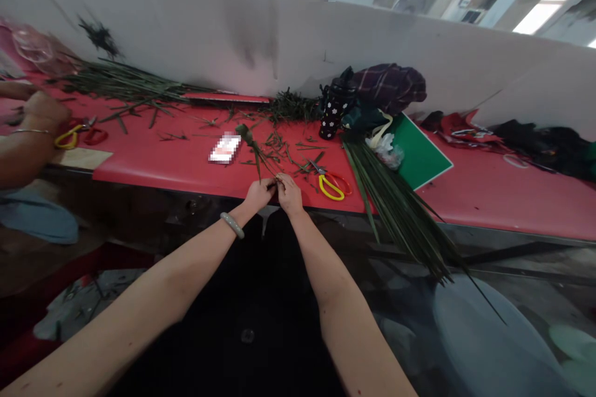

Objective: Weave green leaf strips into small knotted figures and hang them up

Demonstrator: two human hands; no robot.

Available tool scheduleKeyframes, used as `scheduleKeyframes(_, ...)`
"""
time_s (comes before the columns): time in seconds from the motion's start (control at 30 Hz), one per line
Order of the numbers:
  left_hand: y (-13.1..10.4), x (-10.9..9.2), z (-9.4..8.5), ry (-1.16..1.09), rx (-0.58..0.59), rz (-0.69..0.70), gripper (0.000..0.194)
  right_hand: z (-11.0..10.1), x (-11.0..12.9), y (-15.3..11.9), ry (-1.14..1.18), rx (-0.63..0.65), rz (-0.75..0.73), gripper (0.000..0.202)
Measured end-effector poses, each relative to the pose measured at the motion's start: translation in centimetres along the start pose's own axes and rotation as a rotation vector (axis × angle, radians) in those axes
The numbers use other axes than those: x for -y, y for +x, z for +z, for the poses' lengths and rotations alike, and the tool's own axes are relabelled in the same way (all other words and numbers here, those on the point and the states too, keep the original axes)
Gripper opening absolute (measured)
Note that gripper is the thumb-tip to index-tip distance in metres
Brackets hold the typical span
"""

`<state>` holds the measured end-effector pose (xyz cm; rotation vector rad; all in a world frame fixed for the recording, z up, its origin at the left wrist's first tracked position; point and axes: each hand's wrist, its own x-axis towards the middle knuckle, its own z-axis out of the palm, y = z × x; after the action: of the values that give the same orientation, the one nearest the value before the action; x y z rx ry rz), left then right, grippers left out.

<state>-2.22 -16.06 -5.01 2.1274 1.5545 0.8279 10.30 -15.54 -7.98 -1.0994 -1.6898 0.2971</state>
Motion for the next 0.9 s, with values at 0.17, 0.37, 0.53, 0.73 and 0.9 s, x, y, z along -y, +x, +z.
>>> scheduleKeyframes(0.17, -0.17, -0.28, -0.28, -0.027, -0.001, -0.001, 0.025, -0.17, 0.09, -0.06, 0.005, 0.059, 0.072, 0.033)
scheduleKeyframes(0.37, -0.17, -0.30, -0.30, -0.032, 0.002, -0.003, 0.026, -0.26, 0.34, -0.05, 0.011, 0.057, 0.060, 0.034)
scheduleKeyframes(0.53, -0.14, -0.27, -0.26, -0.033, 0.007, -0.018, 0.026, -0.01, 0.02, 0.05, 0.002, 0.008, -0.043, 0.025)
scheduleKeyframes(0.73, -0.20, -0.24, -0.24, -0.038, 0.003, -0.014, 0.025, -0.11, 0.14, 0.20, -0.026, 0.018, -0.012, 0.027)
scheduleKeyframes(0.9, 0.22, -0.12, -0.39, -0.063, 0.007, 0.014, 0.025, -0.32, 0.39, 0.44, -0.038, 0.042, 0.010, 0.032)
